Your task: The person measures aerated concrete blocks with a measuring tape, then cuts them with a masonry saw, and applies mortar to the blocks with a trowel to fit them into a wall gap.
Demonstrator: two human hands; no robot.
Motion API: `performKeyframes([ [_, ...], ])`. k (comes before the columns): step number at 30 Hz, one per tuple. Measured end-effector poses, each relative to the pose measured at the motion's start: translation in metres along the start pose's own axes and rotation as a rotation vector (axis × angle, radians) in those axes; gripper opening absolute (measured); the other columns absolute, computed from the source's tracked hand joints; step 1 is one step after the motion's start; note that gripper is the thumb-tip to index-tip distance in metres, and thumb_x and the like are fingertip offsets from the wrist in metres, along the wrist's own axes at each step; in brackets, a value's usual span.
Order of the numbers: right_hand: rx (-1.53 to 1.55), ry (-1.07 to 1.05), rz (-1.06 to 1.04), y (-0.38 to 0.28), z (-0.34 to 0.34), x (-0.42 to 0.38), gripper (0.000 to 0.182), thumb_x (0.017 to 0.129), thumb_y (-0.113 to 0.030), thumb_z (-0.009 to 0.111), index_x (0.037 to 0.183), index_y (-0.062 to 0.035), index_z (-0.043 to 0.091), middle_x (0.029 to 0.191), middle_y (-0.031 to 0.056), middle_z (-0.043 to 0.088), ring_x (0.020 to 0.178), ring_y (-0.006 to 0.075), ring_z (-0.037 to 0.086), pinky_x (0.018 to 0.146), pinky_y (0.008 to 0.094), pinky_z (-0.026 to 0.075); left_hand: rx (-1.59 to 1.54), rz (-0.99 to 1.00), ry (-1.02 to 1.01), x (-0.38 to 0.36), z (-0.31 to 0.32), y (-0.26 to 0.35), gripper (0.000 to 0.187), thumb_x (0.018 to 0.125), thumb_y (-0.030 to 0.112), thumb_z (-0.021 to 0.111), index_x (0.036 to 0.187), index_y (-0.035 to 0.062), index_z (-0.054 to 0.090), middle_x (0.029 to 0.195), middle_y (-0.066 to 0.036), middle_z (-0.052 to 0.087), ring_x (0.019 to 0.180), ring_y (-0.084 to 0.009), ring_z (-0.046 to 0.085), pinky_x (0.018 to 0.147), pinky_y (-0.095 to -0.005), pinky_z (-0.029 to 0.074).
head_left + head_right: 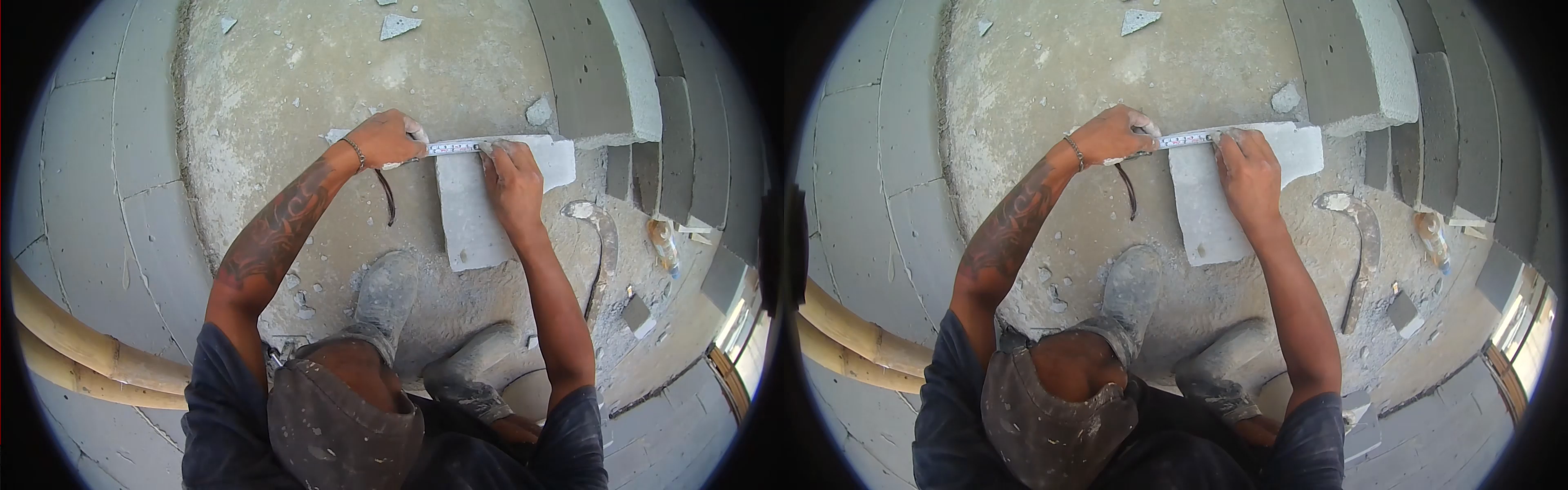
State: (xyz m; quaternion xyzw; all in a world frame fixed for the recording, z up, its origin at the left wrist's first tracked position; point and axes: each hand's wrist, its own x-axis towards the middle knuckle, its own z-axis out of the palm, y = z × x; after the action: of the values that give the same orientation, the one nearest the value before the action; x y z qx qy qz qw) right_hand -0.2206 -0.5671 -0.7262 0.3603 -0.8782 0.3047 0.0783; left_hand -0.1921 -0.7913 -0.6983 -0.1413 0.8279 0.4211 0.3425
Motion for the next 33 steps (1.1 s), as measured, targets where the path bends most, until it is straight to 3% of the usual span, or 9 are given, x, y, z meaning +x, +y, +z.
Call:
performKeyframes([
  [11, 0.008, 0.047, 0.005, 0.002, 0.004, 0.002, 0.014, 0.069, -0.002, 0.064, 0.083, -0.0003, 0.061, 0.088, 0.0119, 0.062, 0.081, 0.0269, 0.058, 0.070, 0.0347, 0.049, 0.078, 0.002, 0.134, 0.001, 0.014, 0.006, 0.023, 0.075, 0.021, 0.060, 0.089, 0.0052, 0.068, 0.072, -0.013, 0.063, 0.066, -0.0208, 0.058, 0.064, -0.0309, 0.045],
  [30, -0.088, 0.062, 0.033, -0.002, 0.007, 0.005, 0.018, 0.072, -0.006, 0.065, 0.090, -0.0056, 0.064, 0.087, 0.0110, 0.062, 0.081, 0.0256, 0.059, 0.070, 0.0339, 0.049, 0.084, -0.009, 0.086, 0.003, 0.008, 0.010, 0.023, 0.074, 0.019, 0.060, 0.089, 0.0030, 0.067, 0.073, -0.013, 0.062, 0.066, -0.0205, 0.056, 0.064, -0.0308, 0.044],
  [33, -0.082, 0.077, 0.012, 0.000, 0.009, 0.004, 0.018, 0.072, -0.007, 0.064, 0.090, -0.0059, 0.064, 0.086, 0.0104, 0.062, 0.081, 0.0249, 0.060, 0.070, 0.0335, 0.049, 0.143, 0.022, 0.085, 0.005, 0.005, 0.009, 0.025, 0.075, 0.021, 0.054, 0.090, 0.0079, 0.068, 0.075, -0.014, 0.064, 0.073, -0.0252, 0.061, 0.071, -0.0326, 0.047],
])
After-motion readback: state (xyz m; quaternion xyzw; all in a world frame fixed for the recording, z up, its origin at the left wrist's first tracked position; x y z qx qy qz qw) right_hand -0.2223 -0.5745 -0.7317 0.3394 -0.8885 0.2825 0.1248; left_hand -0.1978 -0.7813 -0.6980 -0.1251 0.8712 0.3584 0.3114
